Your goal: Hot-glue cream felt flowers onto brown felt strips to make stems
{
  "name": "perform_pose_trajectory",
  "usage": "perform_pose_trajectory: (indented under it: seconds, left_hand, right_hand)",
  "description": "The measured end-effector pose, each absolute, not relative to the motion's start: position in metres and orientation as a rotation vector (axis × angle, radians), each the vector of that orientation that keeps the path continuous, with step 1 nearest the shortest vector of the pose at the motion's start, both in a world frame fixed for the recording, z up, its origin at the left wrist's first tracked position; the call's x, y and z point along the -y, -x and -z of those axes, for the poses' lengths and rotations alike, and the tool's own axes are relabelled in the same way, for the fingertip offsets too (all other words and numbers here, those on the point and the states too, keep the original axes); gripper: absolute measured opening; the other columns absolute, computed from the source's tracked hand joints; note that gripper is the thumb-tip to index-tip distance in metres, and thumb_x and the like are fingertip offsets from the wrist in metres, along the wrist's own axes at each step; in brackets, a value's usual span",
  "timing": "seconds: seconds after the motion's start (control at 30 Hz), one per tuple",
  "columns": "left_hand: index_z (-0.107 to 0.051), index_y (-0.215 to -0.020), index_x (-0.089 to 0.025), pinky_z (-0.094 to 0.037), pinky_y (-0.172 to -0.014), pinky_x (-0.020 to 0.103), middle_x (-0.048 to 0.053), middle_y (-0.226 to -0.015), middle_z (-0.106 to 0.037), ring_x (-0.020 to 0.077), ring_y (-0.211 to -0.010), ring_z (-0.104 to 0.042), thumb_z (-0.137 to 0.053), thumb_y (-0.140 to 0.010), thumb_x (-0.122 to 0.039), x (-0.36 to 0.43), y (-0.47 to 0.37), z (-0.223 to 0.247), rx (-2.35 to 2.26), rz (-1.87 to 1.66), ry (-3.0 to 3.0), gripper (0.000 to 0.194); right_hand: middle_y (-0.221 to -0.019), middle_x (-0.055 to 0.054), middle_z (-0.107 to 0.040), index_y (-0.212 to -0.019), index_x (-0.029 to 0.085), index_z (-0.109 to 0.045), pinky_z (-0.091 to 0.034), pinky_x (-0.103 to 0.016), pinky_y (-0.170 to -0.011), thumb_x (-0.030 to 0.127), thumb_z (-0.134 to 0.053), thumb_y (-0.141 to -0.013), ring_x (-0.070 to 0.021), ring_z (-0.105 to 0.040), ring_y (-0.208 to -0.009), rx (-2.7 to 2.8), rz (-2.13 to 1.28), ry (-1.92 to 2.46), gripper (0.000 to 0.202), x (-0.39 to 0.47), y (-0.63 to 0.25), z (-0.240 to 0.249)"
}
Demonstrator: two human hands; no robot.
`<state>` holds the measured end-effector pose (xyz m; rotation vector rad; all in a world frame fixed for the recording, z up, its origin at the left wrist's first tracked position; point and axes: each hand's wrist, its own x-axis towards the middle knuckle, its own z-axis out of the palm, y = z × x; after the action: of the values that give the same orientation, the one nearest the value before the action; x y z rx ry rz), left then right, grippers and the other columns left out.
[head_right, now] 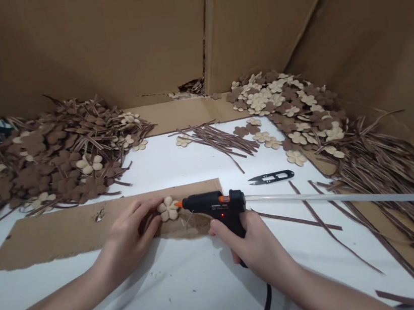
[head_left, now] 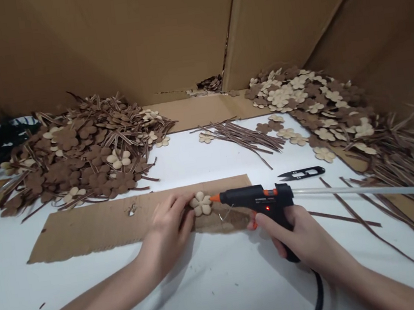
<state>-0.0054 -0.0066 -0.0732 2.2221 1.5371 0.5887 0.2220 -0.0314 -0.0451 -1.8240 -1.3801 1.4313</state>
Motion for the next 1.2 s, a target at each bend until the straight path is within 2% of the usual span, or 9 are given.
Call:
perform_pose_trajectory:
  seconds: [0.17, 0.37, 0.53, 0.73, 0.97, 1.2]
  left_hand:
    - [-0.055, -0.108, -0.019, -0.046, -0.074, 0.036, 0.005, -0.094, -0.058, 0.0197, -0.083, -0.055, -0.045, -0.086, -0.022, 0.008, 0.003, 0.075, -1.593, -0.582, -2.241, 0.025]
    - [-0.055, -0.108, -0.019, -0.047, -0.078, 0.035, 0.006, -0.098, -0.058, 0.0196, -0.087, -0.056, -0.044, -0.087, -0.024, 0.008, 0.001, 0.073, -1.589, -0.561, -2.212, 0.024]
    - [-0.053, -0.108, -0.021, -0.048, -0.074, 0.032, 0.005, -0.098, -0.059, 0.0181, -0.086, -0.057, -0.043, -0.087, -0.023, 0.007, 0.001, 0.073, -1.574, -0.578, -2.211, 0.023]
    - [-0.057, -0.105, -0.019, -0.048, -0.072, 0.031, 0.005, -0.095, -0.060, 0.0172, -0.082, -0.058, -0.043, -0.088, -0.022, 0.001, 0.001, 0.076, -1.576, -0.595, -2.276, 0.022]
    - [-0.060, -0.103, -0.022, -0.048, -0.066, 0.031, 0.004, -0.091, -0.062, 0.0178, -0.076, -0.059, -0.042, -0.089, -0.025, 0.000, -0.001, 0.079, -1.607, -0.600, -2.324, 0.023]
    - [-0.058, -0.109, -0.021, -0.048, -0.068, 0.031, 0.005, -0.095, -0.061, 0.0174, -0.079, -0.059, -0.044, -0.088, -0.023, -0.001, 0.001, 0.079, -1.550, -0.597, -2.282, 0.025]
  right_hand:
    - [-0.036, 0.006, -0.040, -0.071, 0.013, -0.062, -0.031, -0.022, -0.037, 0.052, -0.050, -0.073, -0.0098, -0.039, -0.034, 1.399, -1.434, 1.857, 0.041, 0.032, -0.220, 0.044]
    - [-0.039, 0.007, -0.040, -0.077, 0.014, -0.060, -0.032, -0.022, -0.039, 0.044, -0.050, -0.075, -0.0092, -0.039, -0.036, 1.389, -1.322, 1.870, 0.032, 0.035, -0.216, 0.042]
    - [-0.040, 0.006, -0.040, -0.072, 0.014, -0.057, -0.030, -0.022, -0.036, 0.047, -0.048, -0.075, -0.0090, -0.038, -0.036, 1.497, -1.391, 1.835, 0.034, 0.033, -0.217, 0.048]
    - [-0.035, 0.007, -0.038, -0.085, 0.014, -0.060, -0.030, -0.022, -0.034, 0.043, -0.048, -0.078, -0.0110, -0.037, -0.034, 1.541, -1.325, 1.819, 0.033, 0.033, -0.217, 0.052]
    - [-0.032, 0.004, -0.040, -0.069, 0.018, -0.063, -0.030, -0.025, -0.034, 0.047, -0.052, -0.076, -0.0134, -0.040, -0.031, 1.519, -1.259, 1.843, 0.031, 0.035, -0.216, 0.053]
    - [-0.033, 0.004, -0.041, -0.072, 0.021, -0.063, -0.030, -0.025, -0.033, 0.044, -0.055, -0.075, -0.0131, -0.039, -0.032, 1.469, -1.285, 1.821, 0.025, 0.035, -0.216, 0.052]
